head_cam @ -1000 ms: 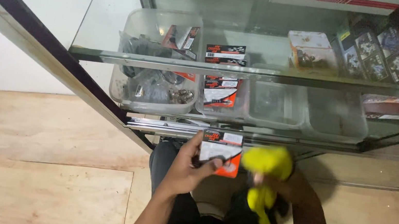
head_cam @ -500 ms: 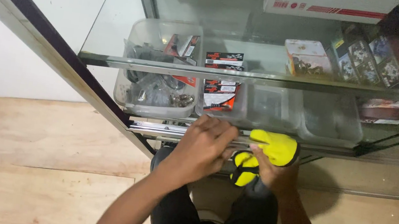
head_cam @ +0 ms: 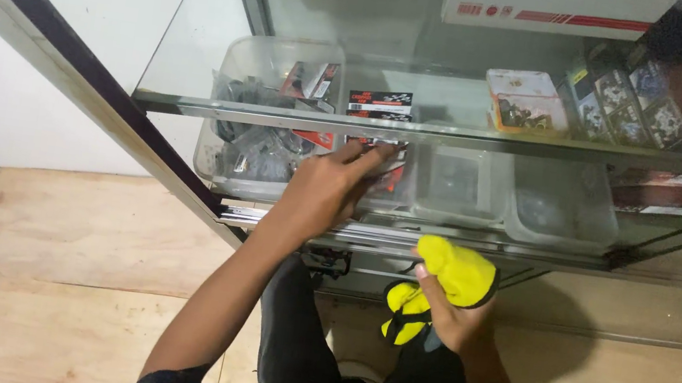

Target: The person sits on the floor and wipes the exterior of small rectangular boxes with a yellow cloth. They pick up each box from a glass shelf, clean it thoroughly, and place it back on the shelf.

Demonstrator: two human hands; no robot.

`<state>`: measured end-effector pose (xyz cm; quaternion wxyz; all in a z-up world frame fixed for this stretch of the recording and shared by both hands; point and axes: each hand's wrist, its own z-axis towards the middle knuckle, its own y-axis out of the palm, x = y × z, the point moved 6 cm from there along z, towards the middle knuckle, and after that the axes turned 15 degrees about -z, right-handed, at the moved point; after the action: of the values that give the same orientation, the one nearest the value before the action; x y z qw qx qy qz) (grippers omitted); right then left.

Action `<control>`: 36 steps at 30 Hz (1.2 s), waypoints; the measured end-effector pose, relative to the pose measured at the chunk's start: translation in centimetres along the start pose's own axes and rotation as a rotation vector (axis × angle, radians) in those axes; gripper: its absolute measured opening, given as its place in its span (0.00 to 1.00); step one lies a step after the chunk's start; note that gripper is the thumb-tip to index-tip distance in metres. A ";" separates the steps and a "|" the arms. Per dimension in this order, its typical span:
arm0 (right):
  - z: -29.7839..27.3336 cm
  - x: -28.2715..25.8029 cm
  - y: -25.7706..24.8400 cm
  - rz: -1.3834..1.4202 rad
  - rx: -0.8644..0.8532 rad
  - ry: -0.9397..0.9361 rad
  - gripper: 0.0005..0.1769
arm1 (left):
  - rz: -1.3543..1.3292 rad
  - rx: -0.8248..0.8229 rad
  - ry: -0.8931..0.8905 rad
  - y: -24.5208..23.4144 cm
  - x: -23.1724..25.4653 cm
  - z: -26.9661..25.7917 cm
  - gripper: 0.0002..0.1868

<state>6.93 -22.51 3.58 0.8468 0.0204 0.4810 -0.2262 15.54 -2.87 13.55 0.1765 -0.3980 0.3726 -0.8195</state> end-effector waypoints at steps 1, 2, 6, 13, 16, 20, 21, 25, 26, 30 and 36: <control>-0.2 0.2 -0.1 0.015 -0.016 -0.001 0.17 | 0.012 -0.039 -0.017 0.3 -0.3 0.3 0.27; -0.4 0.4 -0.1 0.029 -0.033 -0.001 0.16 | 0.025 -0.078 -0.034 0.7 -0.6 0.6 0.24; 0.1 0.7 -0.5 0.031 -0.103 -0.018 0.14 | 0.102 -0.134 -0.044 2.4 -2.8 1.4 0.25; -0.2 -0.1 -0.3 0.104 -0.091 0.039 0.13 | 0.444 -0.047 0.087 3.5 -4.3 2.0 0.18; -0.2 1.0 -0.8 0.060 -0.161 0.032 0.12 | 0.417 -0.027 0.054 3.5 -4.8 1.9 0.20; 0.0 0.5 -1.3 0.037 -0.334 0.042 0.14 | 0.367 0.126 0.022 2.7 -4.3 1.3 0.20; 0.0 0.6 -1.4 0.040 -0.340 0.039 0.14 | 0.372 0.130 0.017 2.5 -4.1 1.2 0.20; -0.4 1.5 -1.5 -0.019 -0.372 0.074 0.15 | 0.279 0.165 0.036 1.3 -3.3 0.7 0.17; -0.6 1.9 -1.5 -0.011 -0.372 0.094 0.16 | 0.224 0.175 0.016 0.9 -3.2 0.7 0.16; 0.1 0.5 -2.1 -0.133 -0.376 0.089 0.11 | 0.190 0.195 -0.080 -0.6 -7.4 0.5 0.22; 0.3 -1.1 -2.1 -0.341 -0.379 0.002 0.11 | 0.433 0.306 -0.248 -3.0 -15.2 1.4 0.58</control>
<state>5.81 -24.04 5.01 0.7847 -0.2199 0.5120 -0.2714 26.10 7.31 8.49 0.4496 -0.3750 0.2965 -0.7546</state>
